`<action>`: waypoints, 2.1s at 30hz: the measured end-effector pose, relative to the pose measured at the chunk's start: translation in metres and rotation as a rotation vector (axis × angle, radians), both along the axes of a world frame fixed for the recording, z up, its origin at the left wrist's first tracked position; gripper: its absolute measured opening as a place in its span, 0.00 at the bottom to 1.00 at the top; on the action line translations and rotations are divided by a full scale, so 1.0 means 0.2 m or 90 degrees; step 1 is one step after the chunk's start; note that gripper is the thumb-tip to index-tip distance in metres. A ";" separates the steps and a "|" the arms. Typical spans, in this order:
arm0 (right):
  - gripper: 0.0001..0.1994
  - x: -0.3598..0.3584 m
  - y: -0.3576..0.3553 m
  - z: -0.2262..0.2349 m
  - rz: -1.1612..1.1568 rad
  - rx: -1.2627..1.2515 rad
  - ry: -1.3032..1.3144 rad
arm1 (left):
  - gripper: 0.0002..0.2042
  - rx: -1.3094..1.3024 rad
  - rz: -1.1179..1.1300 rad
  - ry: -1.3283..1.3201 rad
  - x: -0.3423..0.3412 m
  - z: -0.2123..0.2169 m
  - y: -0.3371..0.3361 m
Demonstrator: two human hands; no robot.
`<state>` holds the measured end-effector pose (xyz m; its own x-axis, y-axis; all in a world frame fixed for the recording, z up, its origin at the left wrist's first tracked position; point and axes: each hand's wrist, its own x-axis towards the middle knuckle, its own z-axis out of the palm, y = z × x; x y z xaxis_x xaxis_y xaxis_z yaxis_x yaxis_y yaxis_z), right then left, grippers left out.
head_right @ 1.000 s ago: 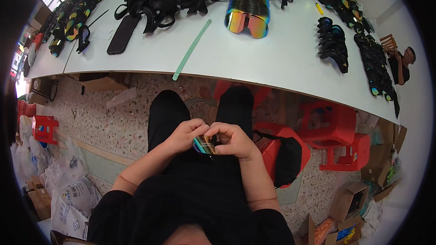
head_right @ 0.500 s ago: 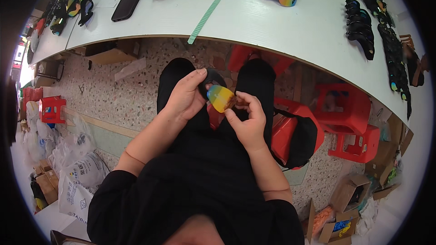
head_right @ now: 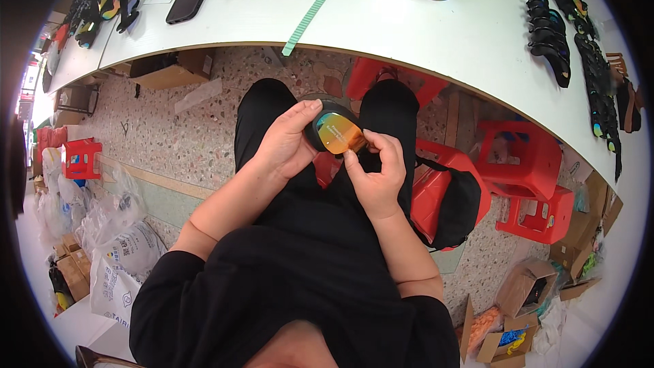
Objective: Assembling goggle straps to frames by hand in a factory or workshop setting.
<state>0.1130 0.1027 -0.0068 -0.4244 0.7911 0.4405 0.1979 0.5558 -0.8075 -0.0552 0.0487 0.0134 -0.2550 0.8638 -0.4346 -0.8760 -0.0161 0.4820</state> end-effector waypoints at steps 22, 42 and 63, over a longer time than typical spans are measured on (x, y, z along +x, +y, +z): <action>0.21 0.01 0.00 -0.05 0.035 -0.106 0.102 | 0.09 0.061 0.100 0.654 0.05 -0.01 -0.04; 0.20 0.00 -0.02 -0.06 0.042 -0.140 0.116 | 0.16 0.087 0.023 0.658 0.04 -0.06 -0.14; 0.19 0.01 -0.06 -0.05 0.097 -0.122 0.043 | 0.34 0.126 -0.385 0.834 -0.20 0.14 -0.11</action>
<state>0.1147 0.0901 -0.0161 -0.5199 0.7920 0.3201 0.0653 0.4105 -0.9095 -0.0944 0.0266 0.0410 0.0493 0.9978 -0.0450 0.2833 0.0292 0.9586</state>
